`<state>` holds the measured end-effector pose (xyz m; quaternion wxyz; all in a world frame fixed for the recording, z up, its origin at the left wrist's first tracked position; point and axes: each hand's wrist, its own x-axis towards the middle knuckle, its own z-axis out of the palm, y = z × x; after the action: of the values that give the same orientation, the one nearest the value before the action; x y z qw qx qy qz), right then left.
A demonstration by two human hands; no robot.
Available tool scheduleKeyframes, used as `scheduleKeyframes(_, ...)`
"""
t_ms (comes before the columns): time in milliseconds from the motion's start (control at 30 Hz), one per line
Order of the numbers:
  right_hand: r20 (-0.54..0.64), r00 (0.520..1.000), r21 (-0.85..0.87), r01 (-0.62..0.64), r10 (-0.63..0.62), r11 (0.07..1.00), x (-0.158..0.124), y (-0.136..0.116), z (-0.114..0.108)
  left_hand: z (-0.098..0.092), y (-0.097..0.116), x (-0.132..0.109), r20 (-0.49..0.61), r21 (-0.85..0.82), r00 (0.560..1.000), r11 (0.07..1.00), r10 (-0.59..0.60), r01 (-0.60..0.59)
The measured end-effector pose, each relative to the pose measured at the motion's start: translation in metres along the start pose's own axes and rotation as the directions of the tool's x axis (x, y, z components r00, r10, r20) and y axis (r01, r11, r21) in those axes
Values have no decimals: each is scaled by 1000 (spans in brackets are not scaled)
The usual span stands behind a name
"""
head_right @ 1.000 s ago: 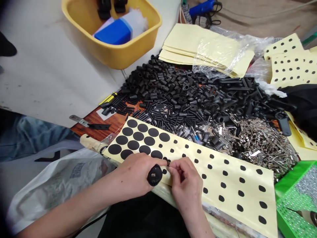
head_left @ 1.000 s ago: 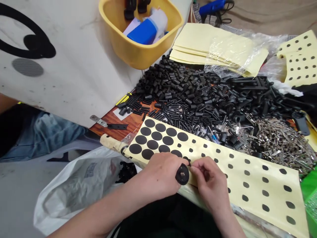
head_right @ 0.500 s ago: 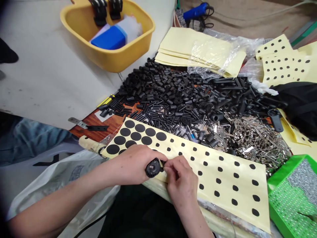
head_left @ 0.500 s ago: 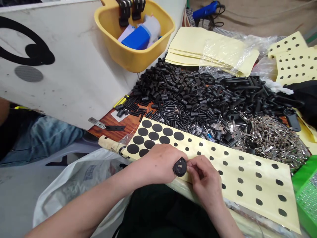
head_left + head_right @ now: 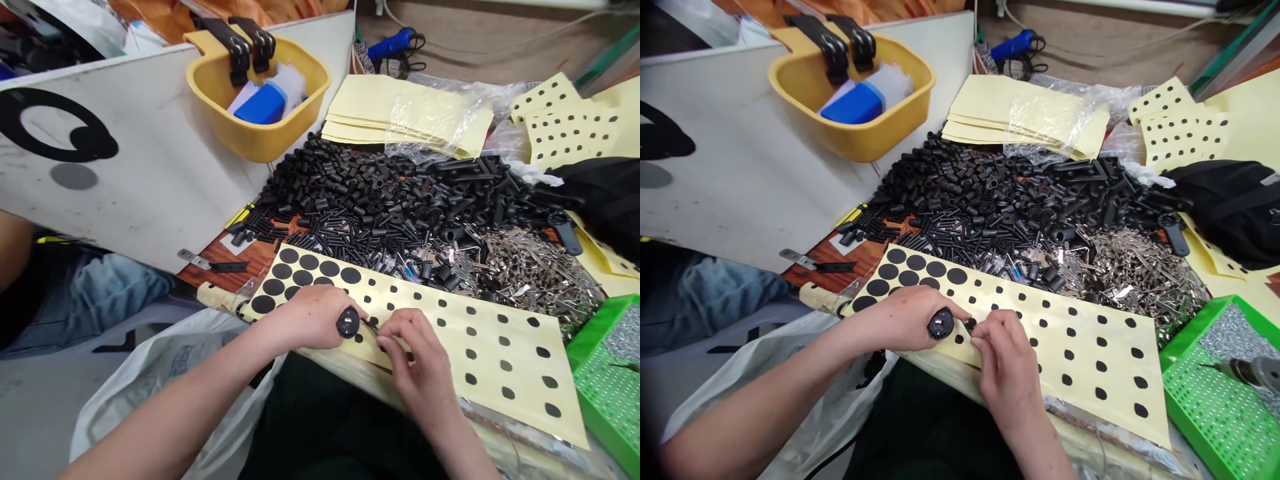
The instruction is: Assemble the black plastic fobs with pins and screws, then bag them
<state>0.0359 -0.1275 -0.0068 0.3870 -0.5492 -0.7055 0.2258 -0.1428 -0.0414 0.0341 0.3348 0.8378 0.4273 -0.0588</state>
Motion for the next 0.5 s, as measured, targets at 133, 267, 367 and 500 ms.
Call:
scheduleKeyframes(133, 67, 996, 33, -56, 54, 998, 4, 6, -7, 3, 0, -6, -139, -128, 989, 991, -52, 34)
scheduleKeyframes(267, 121, 984, 10, -130, 128, 991, 5, 15, 1, 3, 6, -5, -152, -138, 987, 988, 48, -69)
scheduleKeyframes(367, 118, 976, -13, -182, 183, 983, 5, 19, 6, 2, 11, 2, -102, -67, 988, 990, 113, -120)
scheduleKeyframes(500, 120, 970, -11, -210, 210, 978, 6, 19, 7, 3, 15, 12, -28, 6, 992, 993, 121, -121)
